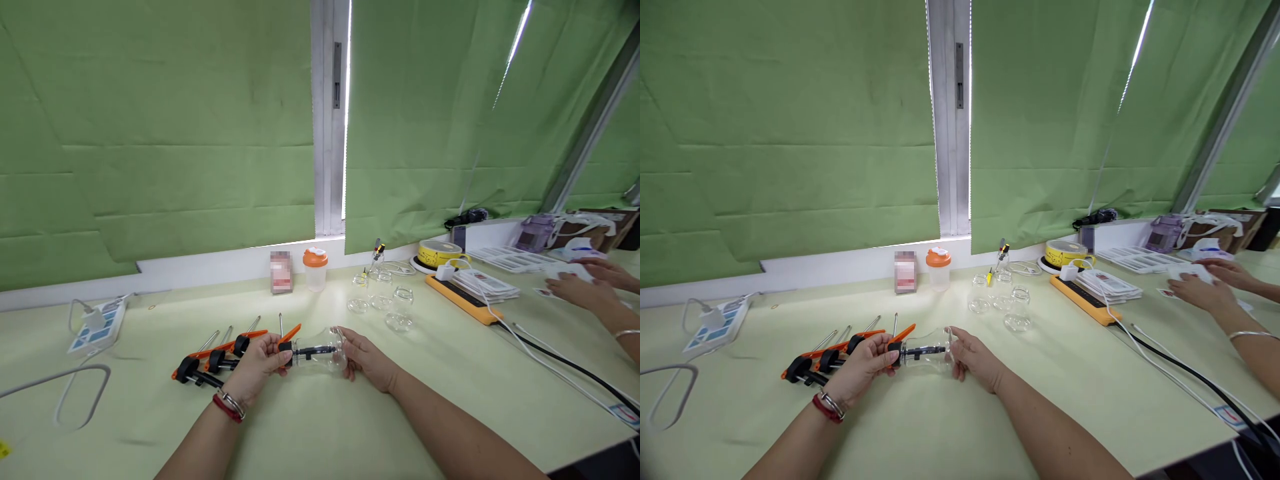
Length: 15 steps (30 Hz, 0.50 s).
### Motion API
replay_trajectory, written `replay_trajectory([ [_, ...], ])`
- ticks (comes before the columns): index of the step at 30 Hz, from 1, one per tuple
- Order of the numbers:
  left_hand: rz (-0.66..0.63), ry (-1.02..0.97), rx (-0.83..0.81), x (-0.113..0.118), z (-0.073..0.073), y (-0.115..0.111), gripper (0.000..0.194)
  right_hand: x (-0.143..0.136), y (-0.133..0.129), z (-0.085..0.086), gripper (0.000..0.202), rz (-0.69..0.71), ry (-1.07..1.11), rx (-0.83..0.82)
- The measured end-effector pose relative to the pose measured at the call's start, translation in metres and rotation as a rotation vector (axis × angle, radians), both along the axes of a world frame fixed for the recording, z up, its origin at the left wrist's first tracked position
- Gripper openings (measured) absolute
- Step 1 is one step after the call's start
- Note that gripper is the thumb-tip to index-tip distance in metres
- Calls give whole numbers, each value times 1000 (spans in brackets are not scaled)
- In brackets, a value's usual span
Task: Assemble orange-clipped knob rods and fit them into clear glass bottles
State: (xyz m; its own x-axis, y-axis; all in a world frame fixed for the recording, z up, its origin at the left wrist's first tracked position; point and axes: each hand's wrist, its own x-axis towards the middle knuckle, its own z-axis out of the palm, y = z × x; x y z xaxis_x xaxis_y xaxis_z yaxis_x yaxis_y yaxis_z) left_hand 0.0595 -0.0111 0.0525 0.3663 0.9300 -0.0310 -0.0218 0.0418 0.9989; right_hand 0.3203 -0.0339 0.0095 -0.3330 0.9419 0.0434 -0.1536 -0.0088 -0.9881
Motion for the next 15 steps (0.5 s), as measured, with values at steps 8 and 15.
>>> replay_trajectory([
  [8,32,-20,-23,-1,0,3,36,2,-4,3,75,54,68,122],
  [15,15,-15,-24,1,5,-1,36,3,0,-1,67,32,21,68],
])
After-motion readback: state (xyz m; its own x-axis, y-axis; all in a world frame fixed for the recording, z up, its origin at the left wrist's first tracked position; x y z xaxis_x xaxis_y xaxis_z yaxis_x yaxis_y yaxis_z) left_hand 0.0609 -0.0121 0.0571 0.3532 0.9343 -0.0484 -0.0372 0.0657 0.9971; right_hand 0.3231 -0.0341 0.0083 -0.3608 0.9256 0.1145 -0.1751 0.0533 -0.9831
